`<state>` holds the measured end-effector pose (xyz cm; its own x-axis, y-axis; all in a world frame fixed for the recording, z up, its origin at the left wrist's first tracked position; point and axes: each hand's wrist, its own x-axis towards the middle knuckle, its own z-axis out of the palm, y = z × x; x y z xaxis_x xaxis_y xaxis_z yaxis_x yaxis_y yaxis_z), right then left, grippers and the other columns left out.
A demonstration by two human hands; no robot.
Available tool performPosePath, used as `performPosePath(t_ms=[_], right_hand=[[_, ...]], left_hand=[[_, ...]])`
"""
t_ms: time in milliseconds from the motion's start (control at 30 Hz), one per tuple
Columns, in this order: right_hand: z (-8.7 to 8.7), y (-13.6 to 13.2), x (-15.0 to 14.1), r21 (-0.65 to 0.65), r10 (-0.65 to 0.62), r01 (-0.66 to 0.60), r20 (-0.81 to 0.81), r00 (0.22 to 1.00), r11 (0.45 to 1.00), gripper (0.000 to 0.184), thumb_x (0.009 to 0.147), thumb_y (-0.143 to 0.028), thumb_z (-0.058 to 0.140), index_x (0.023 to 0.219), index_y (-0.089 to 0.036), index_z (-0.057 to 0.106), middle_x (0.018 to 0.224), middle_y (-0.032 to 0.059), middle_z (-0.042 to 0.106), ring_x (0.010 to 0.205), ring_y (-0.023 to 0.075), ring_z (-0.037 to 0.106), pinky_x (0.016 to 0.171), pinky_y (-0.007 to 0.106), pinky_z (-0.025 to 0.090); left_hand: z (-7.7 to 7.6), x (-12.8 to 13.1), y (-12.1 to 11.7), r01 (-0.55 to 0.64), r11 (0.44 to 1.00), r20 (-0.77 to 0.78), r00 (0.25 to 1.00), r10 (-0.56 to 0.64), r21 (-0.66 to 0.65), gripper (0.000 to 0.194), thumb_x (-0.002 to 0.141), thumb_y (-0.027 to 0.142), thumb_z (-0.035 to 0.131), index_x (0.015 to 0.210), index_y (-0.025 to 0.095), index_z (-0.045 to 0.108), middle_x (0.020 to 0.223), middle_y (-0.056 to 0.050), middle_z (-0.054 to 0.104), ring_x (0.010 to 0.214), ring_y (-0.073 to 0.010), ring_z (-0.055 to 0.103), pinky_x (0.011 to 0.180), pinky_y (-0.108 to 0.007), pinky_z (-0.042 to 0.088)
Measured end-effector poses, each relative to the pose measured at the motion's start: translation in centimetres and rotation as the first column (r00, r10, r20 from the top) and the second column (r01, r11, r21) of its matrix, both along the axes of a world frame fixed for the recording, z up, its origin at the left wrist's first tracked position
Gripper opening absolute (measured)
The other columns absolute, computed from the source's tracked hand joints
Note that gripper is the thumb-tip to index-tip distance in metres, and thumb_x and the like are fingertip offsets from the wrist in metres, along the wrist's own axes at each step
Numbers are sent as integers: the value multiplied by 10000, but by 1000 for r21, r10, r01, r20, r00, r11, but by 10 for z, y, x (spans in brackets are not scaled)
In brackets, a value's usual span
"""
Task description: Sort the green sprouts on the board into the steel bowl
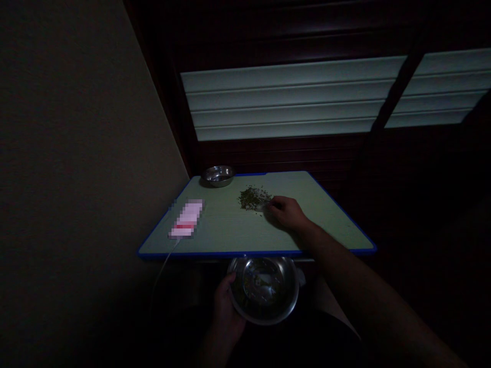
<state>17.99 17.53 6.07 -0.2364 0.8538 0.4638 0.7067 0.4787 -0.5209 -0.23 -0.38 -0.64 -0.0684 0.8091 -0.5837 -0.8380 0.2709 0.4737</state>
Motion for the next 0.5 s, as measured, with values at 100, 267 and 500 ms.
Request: performPosePath(t_ms=[100,267,500], right_hand=[[0,0,0,-12,9,-9,2,1000,1000,169,783,-232,542,795,-176,701,778,42,702,694,146,581,657,250,404],[-3,1,-1,-23,5,-4,20,1000,1000,172,782,-249,555,816,-174,707,803,46,715,717,154,604,665,249,409],[-1,1,-2,-22,-18,19,35,999,1000,183,793,-261,547,812,-171,706,777,49,706,682,156,588,637,253,395]], left_hand=[[1,1,0,3,1000,-15,1000,-3,1,205,729,233,608,880,128,699,801,-102,756,774,-260,699,757,-404,530],[1,1,0,-7,999,-23,1000,7,-33,220,716,224,615,884,108,696,791,-113,752,776,-271,696,744,-402,529],[-4,0,1,4,1000,-12,1000,-4,-9,199,736,235,610,876,124,700,799,-102,756,769,-257,698,735,-397,536]])
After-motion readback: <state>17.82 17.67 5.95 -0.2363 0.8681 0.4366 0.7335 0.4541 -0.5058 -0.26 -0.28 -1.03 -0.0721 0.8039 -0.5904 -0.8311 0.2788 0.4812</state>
